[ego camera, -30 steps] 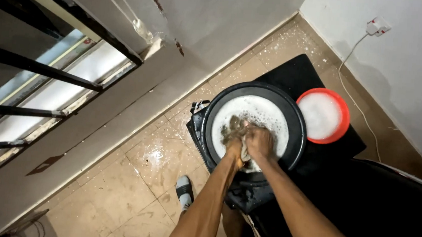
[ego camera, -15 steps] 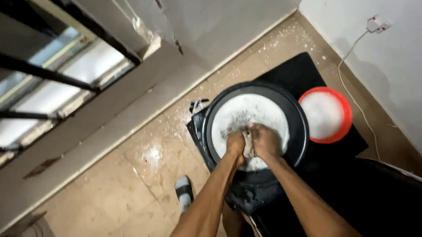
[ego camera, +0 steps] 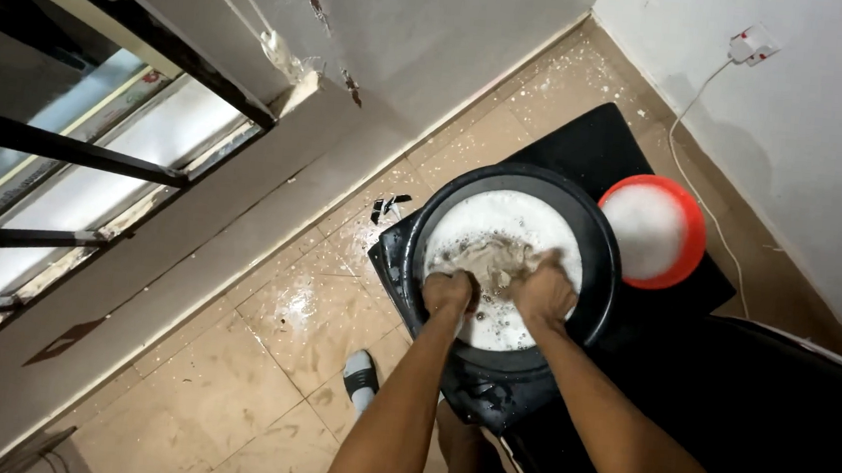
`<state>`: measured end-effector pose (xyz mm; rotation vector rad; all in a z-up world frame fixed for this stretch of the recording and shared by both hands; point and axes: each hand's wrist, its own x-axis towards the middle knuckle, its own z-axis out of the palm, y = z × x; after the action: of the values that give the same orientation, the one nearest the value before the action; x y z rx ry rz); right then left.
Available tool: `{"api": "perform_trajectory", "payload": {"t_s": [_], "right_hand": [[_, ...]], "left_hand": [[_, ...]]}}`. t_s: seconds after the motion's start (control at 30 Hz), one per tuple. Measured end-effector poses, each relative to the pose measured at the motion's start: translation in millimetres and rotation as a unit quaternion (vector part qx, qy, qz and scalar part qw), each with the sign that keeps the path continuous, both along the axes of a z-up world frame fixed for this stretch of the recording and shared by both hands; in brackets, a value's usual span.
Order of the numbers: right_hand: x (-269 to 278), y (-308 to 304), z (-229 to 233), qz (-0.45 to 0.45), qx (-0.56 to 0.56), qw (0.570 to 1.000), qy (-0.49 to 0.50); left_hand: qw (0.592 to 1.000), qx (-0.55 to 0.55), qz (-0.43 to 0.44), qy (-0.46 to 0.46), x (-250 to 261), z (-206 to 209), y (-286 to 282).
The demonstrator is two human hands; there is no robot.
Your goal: Cleaning the window glass, metal bars, and frame using a cloth and soapy water.
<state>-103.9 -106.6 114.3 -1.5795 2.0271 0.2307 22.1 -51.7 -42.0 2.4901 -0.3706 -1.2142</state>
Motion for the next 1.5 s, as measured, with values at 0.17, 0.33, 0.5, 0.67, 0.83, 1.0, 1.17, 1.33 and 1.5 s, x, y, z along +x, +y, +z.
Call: {"api": "perform_trajectory", "payload": {"t_s": [0.17,0.33,0.5,0.67,0.83,1.0,1.17,1.33,1.5], "right_hand": [[-43.0,-2.2,-74.1,0.040,-0.117,0.992,0.003],[-68.2,-13.9,-114.7,-0.243,0.014,0.923,-0.297],[-6.6,-10.3,102.5,-0.332,0.054,0.794,-0.506],[-30.6,4.6,57.1,-0.243,-0.022,0.810,-0.533],[-19.4,9.8,44.9,-0.342,-0.055,0.783,-0.516],[-24.4,15.0,23.5,-0.440,0.136,0.510,-0.726],[-2.3,25.4,52.2,-0.438,0.134,0.467,-0.756],[-4.8,28.7,50.8,-0.422,0.091,0.481,-0.763],[-23.4,29.0,28.5,-0.302,0.125,0.548,-0.770]], "left_hand": [[0.965,-0.033,0.212,0.150,-11.6,35.0,-6.6],[0.971,-0.065,0.183,0.138,-0.8,23.7,3.3],[0.887,-0.085,0.326,0.316,1.2,76.8,1.5],[0.873,-0.164,0.282,0.362,-8.3,124.1,-2.3],[0.873,-0.217,0.217,0.380,-14.8,228.0,-6.1],[0.922,-0.200,-0.018,0.330,-7.6,275.8,-7.2],[0.954,-0.190,-0.226,0.046,-3.9,315.7,3.3],[0.956,-0.185,-0.206,-0.101,-7.4,356.3,9.0],[0.947,-0.205,-0.249,-0.006,-12.4,365.9,7.3]]}}
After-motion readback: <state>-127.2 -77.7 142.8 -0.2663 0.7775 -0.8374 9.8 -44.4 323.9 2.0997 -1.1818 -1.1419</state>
